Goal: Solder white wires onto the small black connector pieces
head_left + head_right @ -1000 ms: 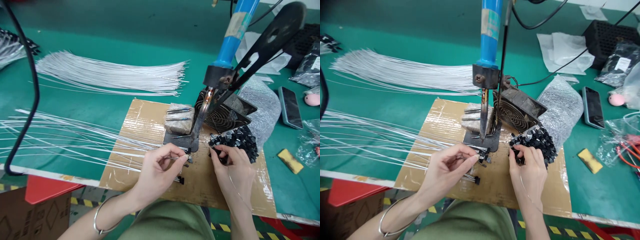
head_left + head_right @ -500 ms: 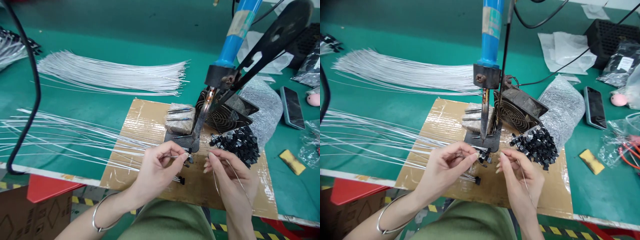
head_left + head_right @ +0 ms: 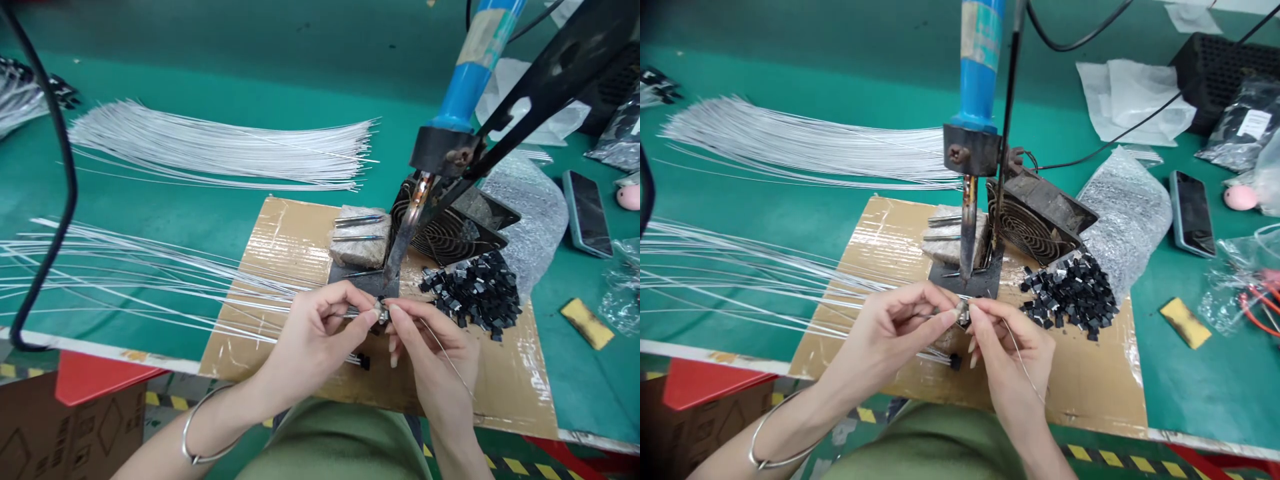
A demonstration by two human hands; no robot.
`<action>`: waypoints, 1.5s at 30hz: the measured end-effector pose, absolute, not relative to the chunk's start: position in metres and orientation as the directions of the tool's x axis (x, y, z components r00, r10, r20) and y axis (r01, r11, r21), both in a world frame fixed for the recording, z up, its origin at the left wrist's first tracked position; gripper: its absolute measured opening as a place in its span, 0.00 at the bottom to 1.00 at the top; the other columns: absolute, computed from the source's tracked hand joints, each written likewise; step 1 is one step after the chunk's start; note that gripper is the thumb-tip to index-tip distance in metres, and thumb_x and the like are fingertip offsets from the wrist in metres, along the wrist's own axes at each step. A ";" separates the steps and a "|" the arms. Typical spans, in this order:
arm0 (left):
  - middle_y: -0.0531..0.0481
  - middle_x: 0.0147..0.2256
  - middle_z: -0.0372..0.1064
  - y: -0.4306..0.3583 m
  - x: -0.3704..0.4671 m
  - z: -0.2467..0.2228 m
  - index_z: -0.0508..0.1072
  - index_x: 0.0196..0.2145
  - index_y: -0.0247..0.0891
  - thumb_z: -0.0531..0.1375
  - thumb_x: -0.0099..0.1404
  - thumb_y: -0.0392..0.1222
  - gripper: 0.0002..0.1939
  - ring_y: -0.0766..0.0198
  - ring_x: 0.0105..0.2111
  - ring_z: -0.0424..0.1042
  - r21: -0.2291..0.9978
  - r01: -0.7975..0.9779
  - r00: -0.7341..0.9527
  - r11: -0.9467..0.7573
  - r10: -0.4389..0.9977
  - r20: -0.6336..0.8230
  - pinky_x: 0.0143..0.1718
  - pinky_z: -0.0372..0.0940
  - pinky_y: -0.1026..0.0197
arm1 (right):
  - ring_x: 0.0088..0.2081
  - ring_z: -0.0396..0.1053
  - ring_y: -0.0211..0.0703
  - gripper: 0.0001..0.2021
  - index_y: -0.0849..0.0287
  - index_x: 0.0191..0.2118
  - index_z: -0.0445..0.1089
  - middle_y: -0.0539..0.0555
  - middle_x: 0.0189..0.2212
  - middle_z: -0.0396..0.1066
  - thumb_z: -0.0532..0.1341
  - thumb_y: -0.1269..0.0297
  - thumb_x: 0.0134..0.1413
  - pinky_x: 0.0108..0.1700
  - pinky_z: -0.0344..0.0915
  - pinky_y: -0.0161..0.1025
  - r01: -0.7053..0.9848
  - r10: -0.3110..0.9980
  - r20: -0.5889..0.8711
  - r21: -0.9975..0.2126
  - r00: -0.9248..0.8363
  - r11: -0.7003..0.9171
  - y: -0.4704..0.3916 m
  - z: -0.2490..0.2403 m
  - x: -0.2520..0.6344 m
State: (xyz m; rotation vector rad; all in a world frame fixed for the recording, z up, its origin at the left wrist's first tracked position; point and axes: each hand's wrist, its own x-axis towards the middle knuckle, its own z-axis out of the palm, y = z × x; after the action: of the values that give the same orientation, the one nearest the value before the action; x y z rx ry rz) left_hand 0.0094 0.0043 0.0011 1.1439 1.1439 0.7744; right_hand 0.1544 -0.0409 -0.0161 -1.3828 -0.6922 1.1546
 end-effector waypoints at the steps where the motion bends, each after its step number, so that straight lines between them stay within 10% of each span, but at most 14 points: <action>1: 0.46 0.29 0.77 0.005 0.010 0.001 0.76 0.28 0.35 0.65 0.63 0.40 0.07 0.67 0.24 0.68 0.957 0.060 0.279 0.285 0.915 -0.290 0.23 0.58 0.66 | 0.18 0.69 0.34 0.02 0.53 0.35 0.85 0.50 0.22 0.77 0.73 0.64 0.56 0.18 0.69 0.28 -0.213 0.908 -0.243 -0.961 0.342 -0.177 -0.041 -0.016 0.154; 15: 0.48 0.30 0.78 0.006 0.014 0.003 0.76 0.26 0.34 0.65 0.62 0.34 0.06 0.68 0.29 0.73 0.959 -0.031 0.264 0.280 0.928 -0.263 0.30 0.67 0.69 | 0.21 0.67 0.33 0.05 0.51 0.37 0.84 0.48 0.24 0.72 0.70 0.58 0.62 0.23 0.66 0.32 -0.082 0.897 -0.212 -0.977 0.389 -0.195 -0.048 -0.021 0.151; 21: 0.49 0.31 0.79 0.007 0.016 0.000 0.76 0.26 0.35 0.65 0.61 0.33 0.05 0.71 0.26 0.69 0.977 0.053 0.205 0.208 0.955 -0.214 0.26 0.61 0.70 | 0.25 0.62 0.35 0.17 0.48 0.55 0.77 0.47 0.29 0.66 0.51 0.58 0.77 0.28 0.60 0.35 0.077 0.931 -0.053 -0.993 0.362 -0.086 -0.054 -0.018 0.150; 27: 0.49 0.32 0.79 0.006 0.016 0.000 0.76 0.27 0.35 0.64 0.62 0.35 0.06 0.72 0.22 0.62 0.973 0.121 0.187 0.195 0.958 -0.216 0.24 0.55 0.68 | 0.29 0.68 0.39 0.17 0.53 0.63 0.63 0.48 0.31 0.74 0.53 0.60 0.75 0.34 0.66 0.38 0.289 0.923 0.057 -0.956 0.381 -0.060 -0.058 -0.020 0.158; 33: 0.48 0.33 0.78 0.008 0.015 0.002 0.75 0.28 0.35 0.63 0.62 0.36 0.06 0.72 0.22 0.60 0.970 0.140 0.196 0.198 0.955 -0.223 0.24 0.55 0.66 | 0.27 0.61 0.35 0.12 0.55 0.33 0.61 0.47 0.28 0.62 0.52 0.70 0.72 0.30 0.59 0.35 0.567 0.922 0.285 -0.819 0.263 0.092 -0.055 -0.024 0.172; 45: 0.48 0.32 0.77 0.016 0.014 0.001 0.75 0.28 0.35 0.63 0.62 0.37 0.06 0.71 0.21 0.59 0.969 0.170 0.212 0.179 0.954 -0.214 0.22 0.50 0.64 | 0.52 0.78 0.43 0.08 0.56 0.35 0.68 0.55 0.49 0.80 0.62 0.74 0.66 0.56 0.71 0.41 0.308 0.917 0.234 -0.942 0.323 0.132 -0.050 -0.017 0.159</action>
State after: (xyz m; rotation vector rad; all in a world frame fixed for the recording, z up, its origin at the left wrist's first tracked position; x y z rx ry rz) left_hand 0.0145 0.0160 0.0006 1.2663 1.2294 0.8192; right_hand 0.1591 -0.0504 -0.0171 -1.4149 -1.2113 0.6529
